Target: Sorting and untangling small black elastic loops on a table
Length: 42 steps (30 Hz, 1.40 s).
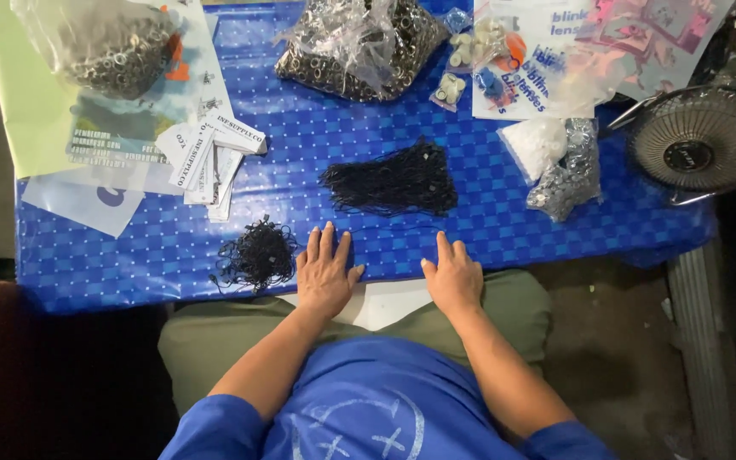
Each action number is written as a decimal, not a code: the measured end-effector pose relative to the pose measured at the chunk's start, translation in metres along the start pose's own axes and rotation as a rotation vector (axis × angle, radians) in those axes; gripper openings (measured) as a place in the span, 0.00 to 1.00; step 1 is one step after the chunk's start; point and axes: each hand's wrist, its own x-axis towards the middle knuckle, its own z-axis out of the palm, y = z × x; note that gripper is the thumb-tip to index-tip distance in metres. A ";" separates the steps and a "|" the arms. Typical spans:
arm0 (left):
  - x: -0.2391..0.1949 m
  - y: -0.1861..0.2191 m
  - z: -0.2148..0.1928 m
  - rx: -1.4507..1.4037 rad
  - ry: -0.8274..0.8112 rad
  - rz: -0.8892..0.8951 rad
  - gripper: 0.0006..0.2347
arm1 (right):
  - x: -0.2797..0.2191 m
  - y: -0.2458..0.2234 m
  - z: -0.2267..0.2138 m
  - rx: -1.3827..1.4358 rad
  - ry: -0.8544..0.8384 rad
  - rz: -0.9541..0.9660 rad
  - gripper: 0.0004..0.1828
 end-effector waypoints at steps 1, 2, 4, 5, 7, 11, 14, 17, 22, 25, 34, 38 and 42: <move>0.002 0.000 -0.002 0.001 0.003 0.002 0.30 | 0.002 -0.003 -0.005 0.000 0.003 0.001 0.34; 0.004 0.001 -0.003 -0.012 -0.006 -0.010 0.30 | 0.005 -0.006 -0.010 -0.012 -0.061 0.042 0.35; 0.010 0.000 -0.004 -0.026 -0.021 -0.021 0.30 | 0.010 -0.011 -0.018 -0.026 -0.132 0.084 0.37; 0.013 -0.001 -0.004 -0.015 -0.002 -0.029 0.30 | 0.013 -0.013 -0.021 -0.012 -0.151 0.098 0.37; 0.025 -0.001 -0.010 -0.003 0.025 -0.032 0.30 | 0.022 -0.015 -0.026 0.002 -0.159 0.114 0.37; 0.035 0.003 -0.017 0.003 0.008 -0.047 0.31 | 0.028 -0.021 -0.036 -0.029 -0.238 0.151 0.39; 0.034 -0.006 0.003 -0.021 0.155 -0.023 0.31 | 0.023 -0.017 -0.029 -0.013 -0.162 0.111 0.40; 0.020 -0.026 0.022 -0.065 0.490 -0.015 0.29 | 0.019 -0.008 -0.013 0.007 -0.017 0.052 0.41; -0.005 -0.072 0.034 -0.098 0.755 -0.262 0.32 | 0.023 0.007 0.011 0.078 0.054 0.088 0.36; -0.005 -0.100 0.047 -0.138 0.404 -0.492 0.32 | 0.027 0.007 0.024 0.056 0.070 0.098 0.35; -0.019 -0.106 -0.017 -0.457 0.707 -0.316 0.12 | 0.016 -0.059 0.026 0.567 0.209 -0.338 0.18; -0.051 -0.083 -0.090 -0.656 0.706 -0.236 0.12 | 0.015 -0.119 0.005 0.955 -0.053 -0.390 0.25; -0.077 -0.057 -0.143 -0.962 0.599 -0.236 0.14 | 0.015 -0.168 -0.033 1.043 -0.233 -0.464 0.40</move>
